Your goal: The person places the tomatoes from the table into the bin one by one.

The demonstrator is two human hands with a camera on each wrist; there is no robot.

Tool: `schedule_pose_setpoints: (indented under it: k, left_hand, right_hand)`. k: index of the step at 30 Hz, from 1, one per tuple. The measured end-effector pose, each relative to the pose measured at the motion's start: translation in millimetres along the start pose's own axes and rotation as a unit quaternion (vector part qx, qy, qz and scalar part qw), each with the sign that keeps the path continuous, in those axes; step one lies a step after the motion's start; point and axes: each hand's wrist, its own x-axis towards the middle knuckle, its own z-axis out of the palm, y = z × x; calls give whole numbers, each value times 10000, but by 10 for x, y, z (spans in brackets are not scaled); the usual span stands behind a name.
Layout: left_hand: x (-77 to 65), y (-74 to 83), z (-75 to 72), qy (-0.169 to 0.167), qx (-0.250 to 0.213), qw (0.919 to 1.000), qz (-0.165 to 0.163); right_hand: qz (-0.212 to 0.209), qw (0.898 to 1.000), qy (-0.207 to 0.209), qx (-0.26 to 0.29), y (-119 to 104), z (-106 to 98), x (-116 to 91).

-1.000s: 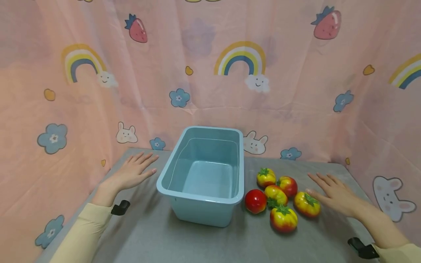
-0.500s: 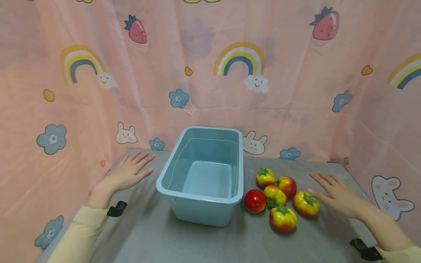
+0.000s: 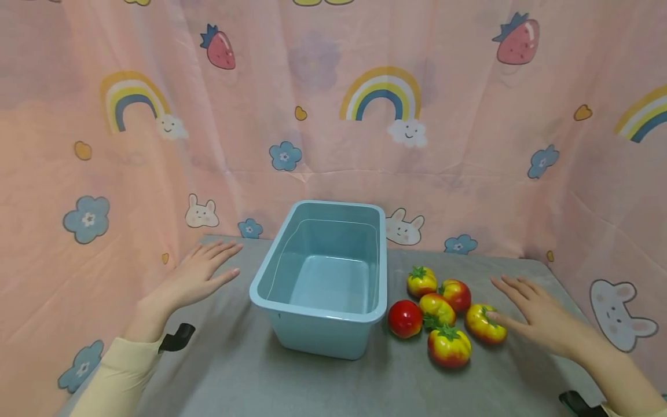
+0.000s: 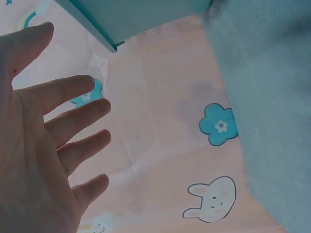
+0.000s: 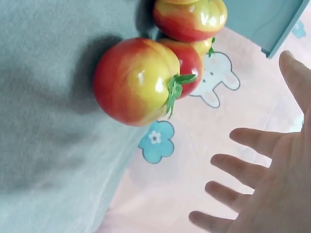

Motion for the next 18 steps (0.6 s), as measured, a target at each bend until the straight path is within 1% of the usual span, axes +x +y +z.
schedule_pose_setpoints:
  k: [3, 7, 10, 13, 15, 18]
  left_hand:
    - [-36, 30, -43, 54, -138, 9999, 58]
    - [-81, 82, -87, 107, -413, 9991, 43]
    - [-108, 122, -112, 208, -566, 9981, 82]
    - [-128, 164, -132, 331, -693, 9968, 234]
    - [-138, 192, -142, 401, -722, 9960, 331]
    - [-149, 233, -156, 486, -770, 9948, 451]
  right_hand:
    - [-36, 9998, 153, 86, -51, 5, -15]
    - [-215, 9985, 436, 243, -115, 11, -44]
    - [-384, 9962, 677, 384, -165, 25, -70]
    - [-689, 9908, 1046, 523, -207, 53, -93]
    - [-935, 9851, 1362, 470, -232, 80, -101]
    - [-1113, 9793, 1652, 373, -264, 117, -107]
